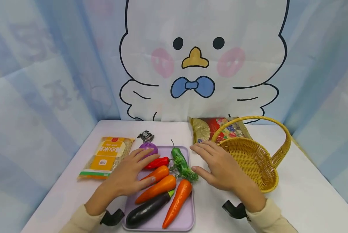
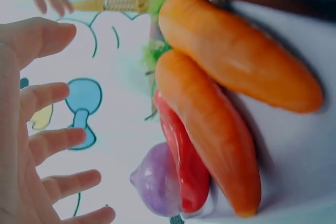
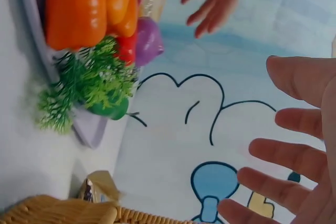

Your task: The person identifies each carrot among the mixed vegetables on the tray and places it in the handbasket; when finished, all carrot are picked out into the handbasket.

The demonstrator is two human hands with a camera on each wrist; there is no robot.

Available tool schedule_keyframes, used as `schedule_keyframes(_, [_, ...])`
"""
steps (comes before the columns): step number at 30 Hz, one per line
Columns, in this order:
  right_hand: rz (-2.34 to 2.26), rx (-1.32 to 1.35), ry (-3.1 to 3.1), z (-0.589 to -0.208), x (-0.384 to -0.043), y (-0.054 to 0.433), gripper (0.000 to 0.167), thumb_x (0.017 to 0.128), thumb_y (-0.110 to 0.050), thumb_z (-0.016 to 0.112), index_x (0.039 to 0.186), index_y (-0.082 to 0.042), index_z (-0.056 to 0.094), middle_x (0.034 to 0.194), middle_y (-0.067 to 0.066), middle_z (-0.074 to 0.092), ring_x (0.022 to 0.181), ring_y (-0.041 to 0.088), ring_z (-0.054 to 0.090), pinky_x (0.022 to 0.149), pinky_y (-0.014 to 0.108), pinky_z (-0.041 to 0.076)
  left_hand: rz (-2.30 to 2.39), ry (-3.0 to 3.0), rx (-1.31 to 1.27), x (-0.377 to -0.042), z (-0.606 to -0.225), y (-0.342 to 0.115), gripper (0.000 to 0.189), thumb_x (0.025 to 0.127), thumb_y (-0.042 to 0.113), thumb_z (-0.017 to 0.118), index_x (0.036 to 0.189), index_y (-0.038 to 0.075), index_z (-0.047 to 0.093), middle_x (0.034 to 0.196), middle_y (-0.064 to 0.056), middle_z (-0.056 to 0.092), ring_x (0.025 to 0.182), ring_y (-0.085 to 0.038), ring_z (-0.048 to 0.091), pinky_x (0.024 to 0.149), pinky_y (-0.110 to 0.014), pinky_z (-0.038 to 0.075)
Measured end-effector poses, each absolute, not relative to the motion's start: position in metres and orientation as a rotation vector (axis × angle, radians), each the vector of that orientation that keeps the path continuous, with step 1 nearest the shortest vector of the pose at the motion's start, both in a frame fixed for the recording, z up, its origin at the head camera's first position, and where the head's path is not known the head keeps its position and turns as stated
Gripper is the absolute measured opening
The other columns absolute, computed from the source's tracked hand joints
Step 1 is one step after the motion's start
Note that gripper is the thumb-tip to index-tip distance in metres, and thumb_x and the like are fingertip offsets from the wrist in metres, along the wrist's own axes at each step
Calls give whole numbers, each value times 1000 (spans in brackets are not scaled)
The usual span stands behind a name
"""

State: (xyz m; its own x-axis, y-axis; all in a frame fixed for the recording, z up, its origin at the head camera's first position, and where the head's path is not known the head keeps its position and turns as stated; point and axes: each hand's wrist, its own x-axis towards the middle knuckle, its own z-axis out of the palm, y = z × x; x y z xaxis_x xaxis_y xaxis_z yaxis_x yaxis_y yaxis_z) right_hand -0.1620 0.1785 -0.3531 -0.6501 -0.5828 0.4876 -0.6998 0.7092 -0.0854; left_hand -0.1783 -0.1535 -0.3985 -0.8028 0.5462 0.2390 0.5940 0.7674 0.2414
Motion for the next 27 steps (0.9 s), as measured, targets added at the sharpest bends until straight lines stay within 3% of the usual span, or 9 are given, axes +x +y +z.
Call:
schedule_keyframes(11, [612,992,-2570,-351,-169,152,54,94,-39,69,142,-17,57,138,0,62,128,20,55,108,46,47,-761,-2888,-748,-196,-405,-168,57,90,37,74,143,24,57,143,-3,59,133,-32,51,107,-65,41])
schedule_keyframes(17, [864,1051,-2607,-349,-173,135,52,95,-34,70,142,-18,57,141,-1,60,130,20,55,107,48,48,-850,-2890,-761,-212,-412,-171,46,90,25,75,134,15,65,127,-4,68,110,-28,62,92,-50,56])
schedule_keyframes(20, [940,1105,-2638,-349,-176,126,51,96,-33,68,143,-16,57,142,1,59,132,21,53,107,49,47,-923,-2910,-781,-220,-415,-169,40,90,21,75,128,13,69,118,-2,71,99,-21,64,84,-39,58])
schedule_keyframes(27, [912,1235,-2718,-353,-187,111,49,96,-28,67,141,-12,57,142,3,59,134,22,52,112,47,44,-956,-2930,-814,-229,-421,-172,31,88,15,75,119,13,74,109,2,74,93,-14,65,83,-36,58])
